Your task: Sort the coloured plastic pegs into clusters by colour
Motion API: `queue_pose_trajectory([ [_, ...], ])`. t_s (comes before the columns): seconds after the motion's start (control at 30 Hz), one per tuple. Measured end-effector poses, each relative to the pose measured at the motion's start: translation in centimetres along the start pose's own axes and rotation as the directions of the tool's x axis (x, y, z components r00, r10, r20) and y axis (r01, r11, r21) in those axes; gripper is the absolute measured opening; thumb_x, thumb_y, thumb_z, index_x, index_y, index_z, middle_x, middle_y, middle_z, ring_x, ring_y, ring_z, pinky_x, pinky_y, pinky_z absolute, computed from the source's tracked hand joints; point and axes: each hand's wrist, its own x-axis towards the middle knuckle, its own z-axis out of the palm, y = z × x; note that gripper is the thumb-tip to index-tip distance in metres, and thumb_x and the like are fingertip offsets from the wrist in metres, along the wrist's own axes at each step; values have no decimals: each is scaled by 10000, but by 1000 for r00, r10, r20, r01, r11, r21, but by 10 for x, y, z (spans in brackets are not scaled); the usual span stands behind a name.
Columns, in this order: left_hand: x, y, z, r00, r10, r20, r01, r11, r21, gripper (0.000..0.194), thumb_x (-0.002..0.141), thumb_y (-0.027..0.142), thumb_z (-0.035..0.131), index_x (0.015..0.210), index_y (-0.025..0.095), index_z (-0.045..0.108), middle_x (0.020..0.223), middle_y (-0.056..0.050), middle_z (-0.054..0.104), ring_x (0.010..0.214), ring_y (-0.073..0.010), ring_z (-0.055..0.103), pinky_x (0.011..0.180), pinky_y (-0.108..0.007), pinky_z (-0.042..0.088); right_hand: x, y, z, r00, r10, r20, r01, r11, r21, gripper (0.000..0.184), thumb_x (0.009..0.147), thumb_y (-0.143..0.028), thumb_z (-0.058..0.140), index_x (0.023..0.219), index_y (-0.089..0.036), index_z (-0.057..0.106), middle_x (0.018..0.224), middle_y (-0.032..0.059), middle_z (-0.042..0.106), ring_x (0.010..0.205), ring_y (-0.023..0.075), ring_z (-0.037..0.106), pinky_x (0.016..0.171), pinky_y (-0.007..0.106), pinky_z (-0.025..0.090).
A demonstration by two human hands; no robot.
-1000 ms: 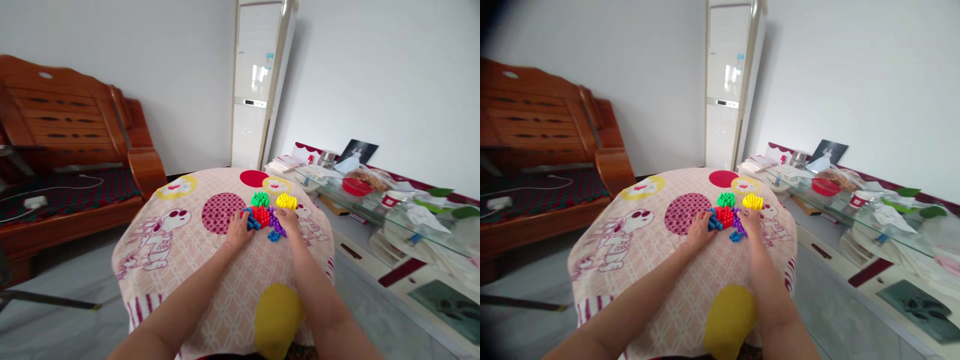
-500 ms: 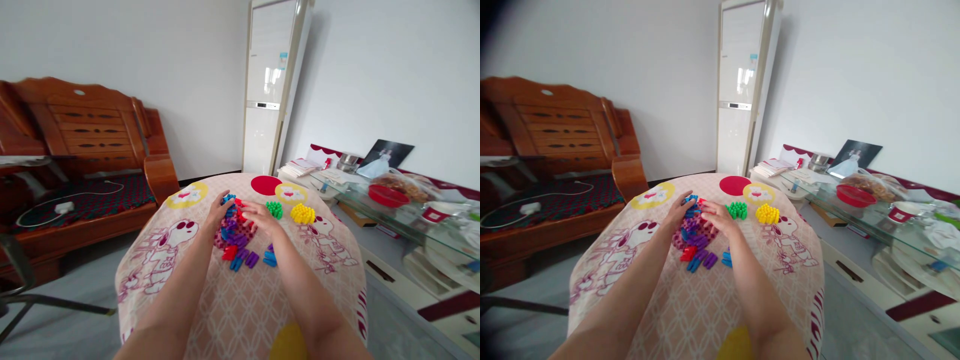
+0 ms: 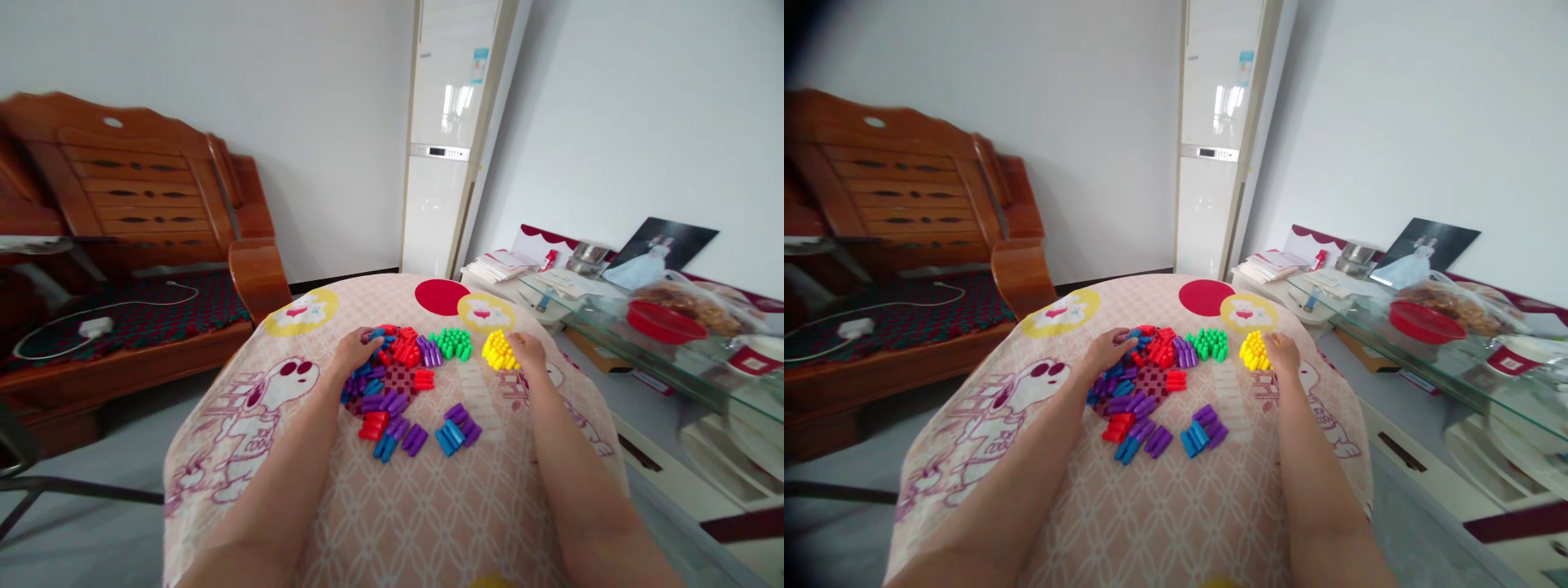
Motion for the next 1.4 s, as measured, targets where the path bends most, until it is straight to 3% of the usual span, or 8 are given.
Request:
queue_pose_trajectory([
  [0.23, -5, 14, 13, 987, 156, 35, -142, 955, -260, 457, 819, 440, 648, 1211, 209, 692, 1181, -70, 721, 1069, -260, 663, 941, -349, 512, -22, -81, 54, 850, -356, 387, 142, 864, 484, 323, 703, -440, 704, 908, -193, 736, 981, 42, 746, 969, 229, 668, 855, 331, 515],
  [0.6, -17, 15, 2, 970, 74, 230, 177, 430, -885, 661, 784, 585, 702, 1304, 194, 585, 1204, -119, 700, 1065, -251, 680, 899, -367, 562, -105, -175, 55, 340, -719, 606, 47, 657, 753, 518, 809, -432, 691, 1290, -246, 639, 1208, 75, 698, 913, 206, 687, 784, 337, 560],
  [0.7, -22, 24, -4, 962, 124, 244, 184, 366, -912, 693, 802, 589, 685, 1369, 219, 539, 1195, -118, 700, 1016, -246, 697, 864, -389, 578, -99, -171, 35, 406, -700, 587, 160, 687, 709, 557, 855, -440, 617, 1376, -248, 574, 1266, 100, 675, 835, 207, 692, 668, 318, 560],
  [0.83, -26, 32, -9, 958, 230, 173, 57, 437, -898, 649, 791, 535, 722, 1321, 179, 605, 1231, -127, 688, 1086, -248, 668, 948, -375, 530, -68, -129, 7, 806, -494, 328, 478, 868, 133, 332, 841, -285, 588, 1111, -161, 737, 1060, 131, 746, 944, 249, 678, 783, 321, 515],
  [0.93, -22, 28, -9, 951, 276, 139, -44, 565, -824, 589, 802, 534, 689, 1255, 159, 659, 1195, -120, 705, 1041, -261, 675, 920, -385, 525, -57, -90, -2, 906, -302, 298, 398, 847, -351, 251, 854, -282, 565, 754, -138, 746, 877, 169, 741, 893, 270, 678, 746, 321, 466],
  [1.03, -14, 16, -7, 968, 241, 63, -142, 740, -658, 446, 776, 475, 690, 1083, 155, 740, 1042, -85, 746, 951, -260, 681, 866, -368, 529, -66, -73, 7, 840, -310, 445, 455, 850, -267, 341, 866, -341, 548, 589, -170, 649, 670, 90, 680, 696, 203, 629, 623, 282, 409],
  [1.17, -7, 2, -4, 968, 243, 60, -190, 871, -454, 276, 777, 438, 653, 824, 191, 767, 813, -49, 743, 831, -246, 668, 792, -334, 528, -93, -90, 41, 720, -453, 526, 354, 891, 284, 349, 884, -439, 522, 679, -181, 639, 609, -1, 607, 617, 157, 568, 562, 250, 405],
  [1.4, -12, -4, -3, 971, 156, 181, -4, 766, -643, 424, 824, 547, 601, 985, 182, 742, 945, -60, 759, 935, -252, 678, 813, -335, 535, -136, -145, 63, 474, -644, 601, 224, 748, 625, 459, 816, -476, 671, 1196, -221, 700, 968, 47, 735, 895, 223, 668, 762, 327, 540],
])
